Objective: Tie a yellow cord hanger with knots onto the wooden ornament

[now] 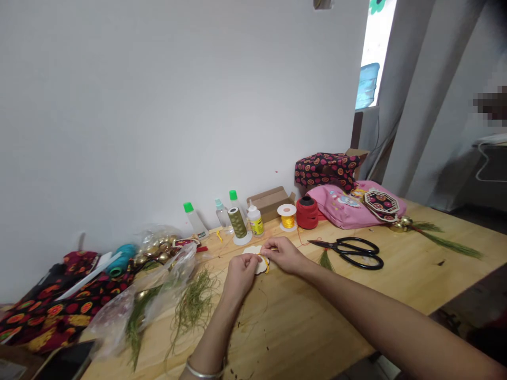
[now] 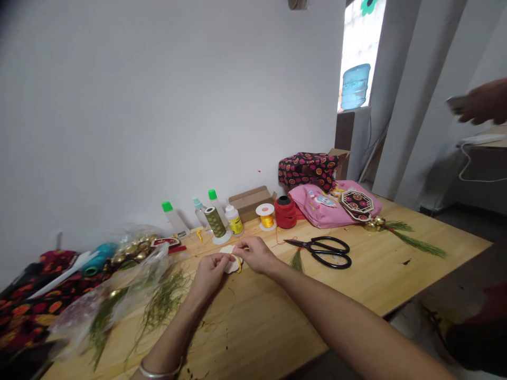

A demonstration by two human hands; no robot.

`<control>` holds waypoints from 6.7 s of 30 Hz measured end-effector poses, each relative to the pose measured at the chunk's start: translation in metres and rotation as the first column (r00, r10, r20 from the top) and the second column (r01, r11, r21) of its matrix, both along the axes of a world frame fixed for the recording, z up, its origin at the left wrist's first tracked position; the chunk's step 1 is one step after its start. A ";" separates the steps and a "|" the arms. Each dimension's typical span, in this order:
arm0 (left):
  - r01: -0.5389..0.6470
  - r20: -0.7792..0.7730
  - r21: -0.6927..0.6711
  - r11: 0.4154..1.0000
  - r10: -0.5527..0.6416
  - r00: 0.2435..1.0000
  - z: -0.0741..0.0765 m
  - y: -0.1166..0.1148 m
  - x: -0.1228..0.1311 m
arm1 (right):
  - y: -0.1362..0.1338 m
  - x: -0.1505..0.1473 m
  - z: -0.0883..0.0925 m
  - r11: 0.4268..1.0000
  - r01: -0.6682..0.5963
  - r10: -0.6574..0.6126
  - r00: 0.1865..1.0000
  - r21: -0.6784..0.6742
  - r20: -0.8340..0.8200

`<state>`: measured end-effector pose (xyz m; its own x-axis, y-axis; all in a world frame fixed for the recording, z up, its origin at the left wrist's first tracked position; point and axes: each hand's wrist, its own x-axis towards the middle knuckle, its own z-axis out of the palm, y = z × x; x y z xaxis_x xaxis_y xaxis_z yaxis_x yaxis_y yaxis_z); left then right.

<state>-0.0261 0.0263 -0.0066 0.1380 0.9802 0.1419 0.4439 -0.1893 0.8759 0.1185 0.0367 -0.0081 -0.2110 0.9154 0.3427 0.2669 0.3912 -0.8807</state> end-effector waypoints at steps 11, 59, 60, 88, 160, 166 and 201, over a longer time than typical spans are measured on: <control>0.076 0.161 -0.024 0.997 -0.071 0.985 0.005 -0.004 -0.006 | 0.001 0.000 -0.001 1.000 0.017 -0.017 1.000 0.018 -0.016; 0.032 0.401 -0.145 0.989 0.029 0.916 0.007 -0.006 -0.002 | -0.016 0.011 0.018 0.713 -0.535 0.315 0.821 -0.452 -0.475; 0.038 0.412 -0.153 0.988 0.029 0.911 0.008 -0.007 -0.002 | -0.016 0.007 0.015 0.771 -0.485 0.316 0.854 -0.412 -0.414; 0.075 0.406 -0.243 0.967 0.031 0.913 0.013 -0.008 -0.004 | -0.018 0.002 0.013 0.987 0.016 -0.081 0.909 0.159 0.409; 0.026 0.613 -0.177 0.984 0.090 0.785 0.013 -0.008 -0.002 | -0.007 0.004 0.006 0.897 -0.071 -0.042 0.969 0.437 0.244; 0.075 0.637 -0.194 0.978 0.068 0.768 0.011 -0.007 -0.004 | -0.009 0.006 0.010 0.896 -0.025 -0.083 0.972 0.444 0.221; 0.065 0.450 -0.151 0.986 0.010 0.893 0.008 -0.008 -0.004 | -0.014 0.013 0.021 0.899 -0.353 0.300 0.927 -0.258 -0.223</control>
<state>-0.0301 0.0186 0.0012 0.1241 0.9915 0.0386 -0.0063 -0.0381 0.9993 0.1313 0.0232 0.0129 -0.4771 0.8687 0.1330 0.0009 0.1518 -0.9884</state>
